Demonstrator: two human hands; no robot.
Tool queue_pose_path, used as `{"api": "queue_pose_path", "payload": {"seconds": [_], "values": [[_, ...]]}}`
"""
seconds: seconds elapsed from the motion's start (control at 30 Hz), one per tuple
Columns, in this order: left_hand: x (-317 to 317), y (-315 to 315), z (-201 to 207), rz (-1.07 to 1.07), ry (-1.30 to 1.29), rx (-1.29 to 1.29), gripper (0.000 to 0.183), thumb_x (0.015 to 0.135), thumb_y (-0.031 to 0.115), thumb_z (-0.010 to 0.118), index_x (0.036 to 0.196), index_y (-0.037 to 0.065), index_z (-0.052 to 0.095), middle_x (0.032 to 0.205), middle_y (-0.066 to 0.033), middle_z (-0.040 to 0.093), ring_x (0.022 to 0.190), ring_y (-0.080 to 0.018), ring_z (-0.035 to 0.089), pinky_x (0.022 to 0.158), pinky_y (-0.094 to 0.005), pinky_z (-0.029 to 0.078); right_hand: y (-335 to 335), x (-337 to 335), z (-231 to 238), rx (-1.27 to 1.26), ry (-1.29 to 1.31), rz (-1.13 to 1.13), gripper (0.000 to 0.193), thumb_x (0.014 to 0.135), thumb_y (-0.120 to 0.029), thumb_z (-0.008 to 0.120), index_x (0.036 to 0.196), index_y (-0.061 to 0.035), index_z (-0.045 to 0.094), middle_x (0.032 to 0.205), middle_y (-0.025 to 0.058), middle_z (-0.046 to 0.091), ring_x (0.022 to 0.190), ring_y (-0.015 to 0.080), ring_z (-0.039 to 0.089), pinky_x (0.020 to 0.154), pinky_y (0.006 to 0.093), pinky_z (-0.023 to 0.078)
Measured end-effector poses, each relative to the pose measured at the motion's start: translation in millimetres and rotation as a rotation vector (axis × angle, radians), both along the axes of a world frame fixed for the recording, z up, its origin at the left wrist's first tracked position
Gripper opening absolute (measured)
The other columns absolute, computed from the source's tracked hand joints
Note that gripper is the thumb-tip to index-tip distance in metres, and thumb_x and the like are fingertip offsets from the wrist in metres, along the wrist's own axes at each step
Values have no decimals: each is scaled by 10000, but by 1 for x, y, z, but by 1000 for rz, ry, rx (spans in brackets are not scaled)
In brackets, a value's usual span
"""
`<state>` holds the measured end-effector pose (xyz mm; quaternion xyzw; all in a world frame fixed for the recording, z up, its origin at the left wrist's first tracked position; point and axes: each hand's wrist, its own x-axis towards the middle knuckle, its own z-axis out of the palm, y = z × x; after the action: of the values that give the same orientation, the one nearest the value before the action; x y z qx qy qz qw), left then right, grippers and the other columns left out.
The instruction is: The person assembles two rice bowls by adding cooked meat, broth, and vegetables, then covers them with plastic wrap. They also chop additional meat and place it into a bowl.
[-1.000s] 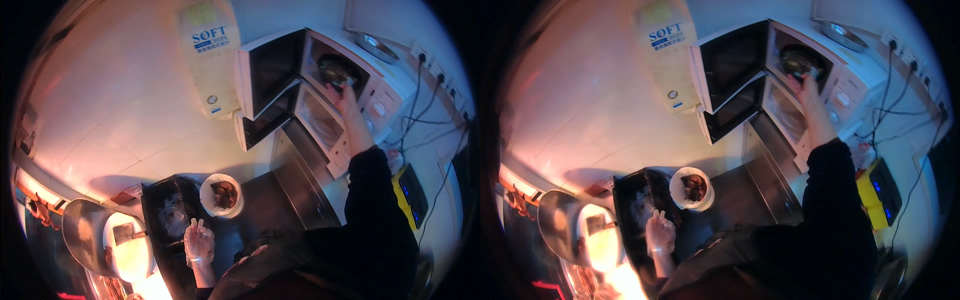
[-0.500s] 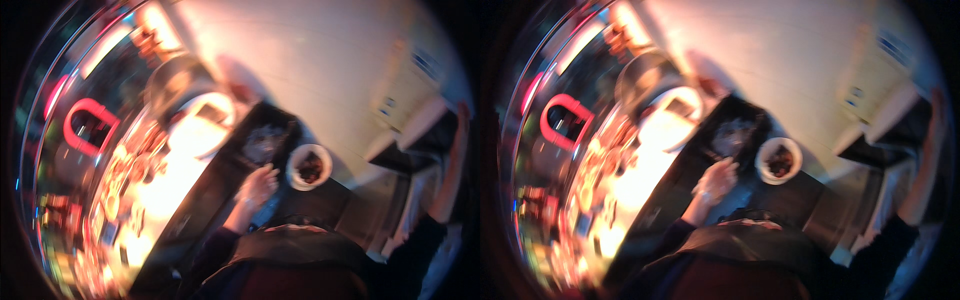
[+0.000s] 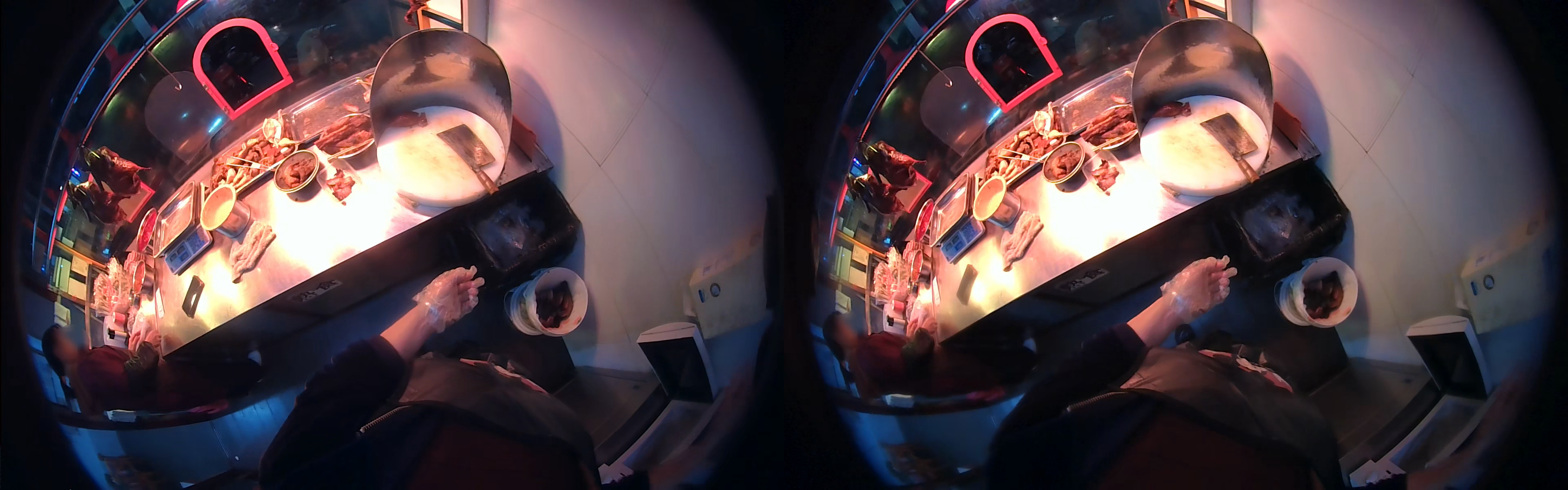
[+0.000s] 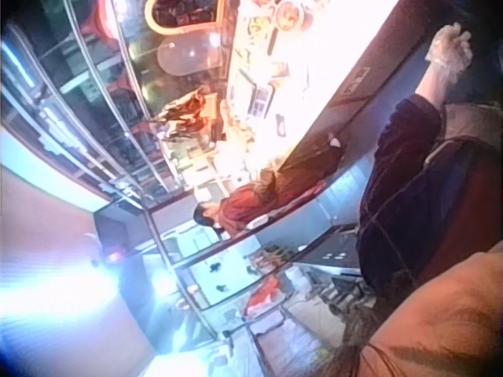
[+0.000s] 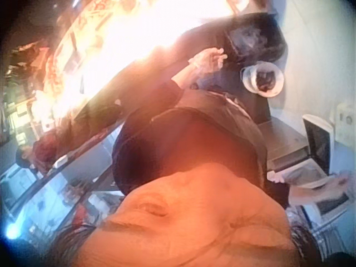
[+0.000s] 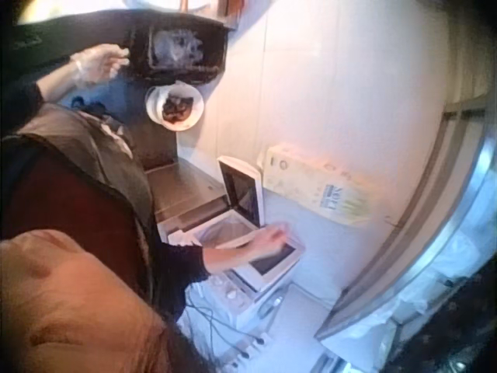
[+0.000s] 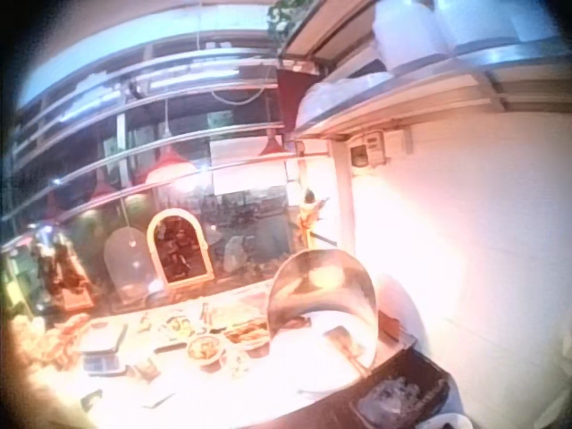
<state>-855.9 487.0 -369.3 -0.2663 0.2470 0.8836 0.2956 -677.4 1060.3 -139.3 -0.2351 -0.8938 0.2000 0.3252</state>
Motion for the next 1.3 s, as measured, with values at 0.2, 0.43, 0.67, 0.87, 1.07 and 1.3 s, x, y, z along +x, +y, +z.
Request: {"api": "queue_pose_path", "payload": {"seconds": [0.2,0.43,0.67,0.87,1.07,1.3], "values": [[-21,-41,11,-16,90,49,66,811,148,547,836,88,558,855,-65,578,615,-122,510,576,-228,459,-142,-77,-130,-279,-514,432,339,871,-183,510,1181,-47,488,700,41,509,642,98,485,581,254,414],[-16,-131,8,117,8,9,128,793,152,596,900,88,567,871,-70,567,649,-110,493,606,-230,448,-329,-136,-174,-512,-662,806,310,829,-94,546,1123,-7,507,729,40,530,638,102,526,595,245,444],[25,-221,6,448,-35,-73,162,794,140,611,887,56,508,842,-83,514,608,-119,471,549,-239,436,-434,-191,-176,-347,-725,1000,319,774,-137,598,1072,-33,552,768,120,619,666,201,609,642,292,465],[46,-249,-11,585,6,9,164,819,153,570,930,41,528,977,-119,491,641,-131,487,602,-248,458,-501,-233,-178,-252,-827,1234,320,755,-186,604,1050,-68,569,766,94,621,669,213,608,639,308,468],[19,-253,-25,683,-58,7,160,838,155,536,936,32,507,957,-124,499,643,-145,486,595,-256,466,-528,-283,-202,-219,-919,1367,307,754,-206,609,1033,-82,574,767,98,620,678,238,604,632,319,472],[-79,-250,-28,731,-12,-8,124,842,151,524,892,46,482,798,-82,518,625,-149,485,545,-246,446,-532,-371,-206,-164,-962,1438,300,757,-209,613,1028,-86,575,763,88,622,678,234,603,620,325,468]]}}
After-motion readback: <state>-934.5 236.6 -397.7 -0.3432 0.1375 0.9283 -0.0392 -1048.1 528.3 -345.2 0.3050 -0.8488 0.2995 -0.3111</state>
